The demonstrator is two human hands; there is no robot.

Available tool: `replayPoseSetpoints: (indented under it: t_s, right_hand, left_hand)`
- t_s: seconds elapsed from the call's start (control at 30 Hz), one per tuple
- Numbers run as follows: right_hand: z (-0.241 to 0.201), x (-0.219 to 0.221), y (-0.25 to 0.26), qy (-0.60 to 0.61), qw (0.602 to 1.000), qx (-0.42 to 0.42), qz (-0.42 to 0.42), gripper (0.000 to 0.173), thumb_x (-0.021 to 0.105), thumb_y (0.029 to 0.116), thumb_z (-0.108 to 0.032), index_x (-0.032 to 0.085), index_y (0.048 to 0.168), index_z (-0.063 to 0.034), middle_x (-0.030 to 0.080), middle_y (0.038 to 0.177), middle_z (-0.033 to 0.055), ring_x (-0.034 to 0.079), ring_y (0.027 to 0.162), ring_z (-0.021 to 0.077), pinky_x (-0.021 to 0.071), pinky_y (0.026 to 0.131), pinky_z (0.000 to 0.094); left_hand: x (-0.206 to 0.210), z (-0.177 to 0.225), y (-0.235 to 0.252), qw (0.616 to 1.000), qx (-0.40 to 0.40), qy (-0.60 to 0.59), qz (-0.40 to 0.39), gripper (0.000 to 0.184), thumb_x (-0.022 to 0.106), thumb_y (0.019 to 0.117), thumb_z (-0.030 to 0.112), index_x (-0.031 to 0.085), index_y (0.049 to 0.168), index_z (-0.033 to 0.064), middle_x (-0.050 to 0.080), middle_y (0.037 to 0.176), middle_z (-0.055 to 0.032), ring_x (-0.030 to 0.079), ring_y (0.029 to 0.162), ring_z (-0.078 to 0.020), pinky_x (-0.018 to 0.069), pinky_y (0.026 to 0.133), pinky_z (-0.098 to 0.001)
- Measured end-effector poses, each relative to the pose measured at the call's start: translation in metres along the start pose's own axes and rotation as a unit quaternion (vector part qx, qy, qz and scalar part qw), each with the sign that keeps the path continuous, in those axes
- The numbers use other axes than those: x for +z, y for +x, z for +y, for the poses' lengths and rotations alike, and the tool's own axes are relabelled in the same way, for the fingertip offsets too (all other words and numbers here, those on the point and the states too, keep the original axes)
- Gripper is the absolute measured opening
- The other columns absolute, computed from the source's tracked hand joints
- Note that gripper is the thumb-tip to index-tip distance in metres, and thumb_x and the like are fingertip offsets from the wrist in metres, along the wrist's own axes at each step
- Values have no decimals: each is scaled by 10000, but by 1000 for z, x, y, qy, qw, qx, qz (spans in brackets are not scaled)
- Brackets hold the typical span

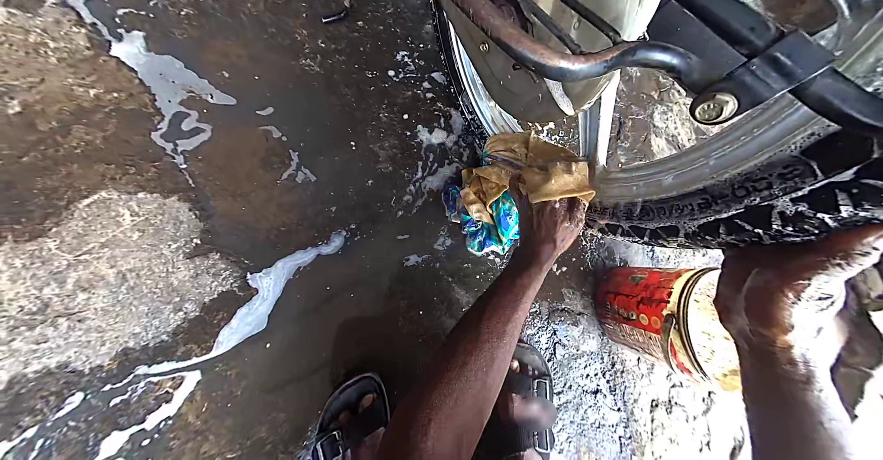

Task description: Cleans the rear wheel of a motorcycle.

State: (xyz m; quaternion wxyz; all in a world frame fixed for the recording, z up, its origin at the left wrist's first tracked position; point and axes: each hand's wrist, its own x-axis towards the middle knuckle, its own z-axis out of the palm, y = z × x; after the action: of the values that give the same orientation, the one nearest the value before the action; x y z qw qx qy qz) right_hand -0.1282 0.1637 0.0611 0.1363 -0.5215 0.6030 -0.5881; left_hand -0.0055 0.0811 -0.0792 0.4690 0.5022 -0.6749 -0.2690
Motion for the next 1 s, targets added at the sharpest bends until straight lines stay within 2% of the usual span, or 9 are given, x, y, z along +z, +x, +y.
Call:
replayPoseSetpoints:
  t_s: [0.1, 0.23, 0.3, 0.43, 0.5, 0.53, 0.6, 0.7, 1.0]
  right_hand:
    - [-1, 3, 0, -1, 1000, -5, -1, 782, 243, 967, -760, 307, 1511, -202, 504, 1462, -35, 458, 1390, 133, 393, 1166, 444]
    - [-1, -2, -4, -22, 1000, 19, -9, 762, 132, 985, -736, 264, 1531, -221, 482, 1473, -69, 447, 1392, 100, 399, 1164, 418]
    - [1, -6, -5, -18, 999, 40, -5, 750, 94, 991, -720, 250, 1538, -231, 479, 1472, -70, 464, 1377, 103, 427, 1138, 425]
    - [2, -10, -9, -21, 999, 30, 3, 702, 119, 1040, -632, 208, 1544, -152, 465, 1474, -43, 438, 1387, 69, 393, 1157, 359]
    - [-18, -1, -12, -59, 997, 49, 7, 711, 96, 1063, -562, 140, 1550, -46, 422, 1470, -3, 367, 1409, 7, 321, 1178, 253]
    - [-27, 6, -11, -62, 996, 58, 18, 713, 82, 1059, -563, 145, 1551, -50, 430, 1460, -6, 376, 1405, 1, 329, 1173, 241]
    - [-15, 1, -4, -42, 998, 37, 27, 723, 117, 1043, -618, 186, 1545, -103, 454, 1444, -22, 422, 1387, 36, 372, 1157, 296]
    - [8, -11, 1, -7, 1000, -1, 15, 819, 224, 994, -720, 181, 1570, -140, 398, 1558, 9, 370, 1454, 140, 322, 1212, 417]
    - [13, -3, 2, 8, 1000, -8, -11, 876, 273, 943, -789, 224, 1562, -171, 424, 1540, -4, 377, 1451, 149, 323, 1209, 442]
  left_hand:
    - [-2, 2, 13, 999, 5, 39, 23, 340, 579, 941, 345, 761, 1109, 114, 734, 1177, -135, 613, 1240, -343, 244, 1172, -619]
    - [-1, 9, 15, 996, -40, 78, -20, 383, 543, 974, 388, 735, 1195, 141, 695, 1274, -141, 565, 1303, -359, 264, 1163, -624]
    - [-8, 30, 22, 994, -86, 47, -54, 384, 527, 999, 357, 729, 1203, 102, 681, 1290, -176, 542, 1322, -385, 242, 1174, -634]
    - [-32, 104, 75, 992, -103, -62, -39, 316, 540, 1020, 218, 737, 1106, -14, 738, 1112, -214, 673, 1140, -373, 451, 1028, -603]
    - [-38, 123, 97, 972, -161, -162, -53, 328, 529, 1041, 238, 693, 1207, 6, 691, 1244, -202, 591, 1271, -350, 346, 1131, -602]
    - [-33, 123, 96, 971, -162, -174, -38, 338, 536, 1036, 255, 699, 1221, 23, 684, 1269, -194, 573, 1296, -348, 318, 1155, -600]
    - [-14, 109, 78, 978, -141, -150, -16, 375, 486, 1050, 309, 712, 1219, 64, 693, 1270, -165, 572, 1306, -334, 307, 1172, -598]
    - [3, 95, 34, 977, -151, -146, -45, 395, 448, 1047, 305, 707, 1230, 69, 687, 1276, -169, 559, 1310, -362, 289, 1149, -659]
    - [3, 71, 10, 973, -206, -97, -42, 465, 443, 1040, 435, 711, 1238, 111, 652, 1340, -179, 503, 1366, -388, 220, 1169, -678]
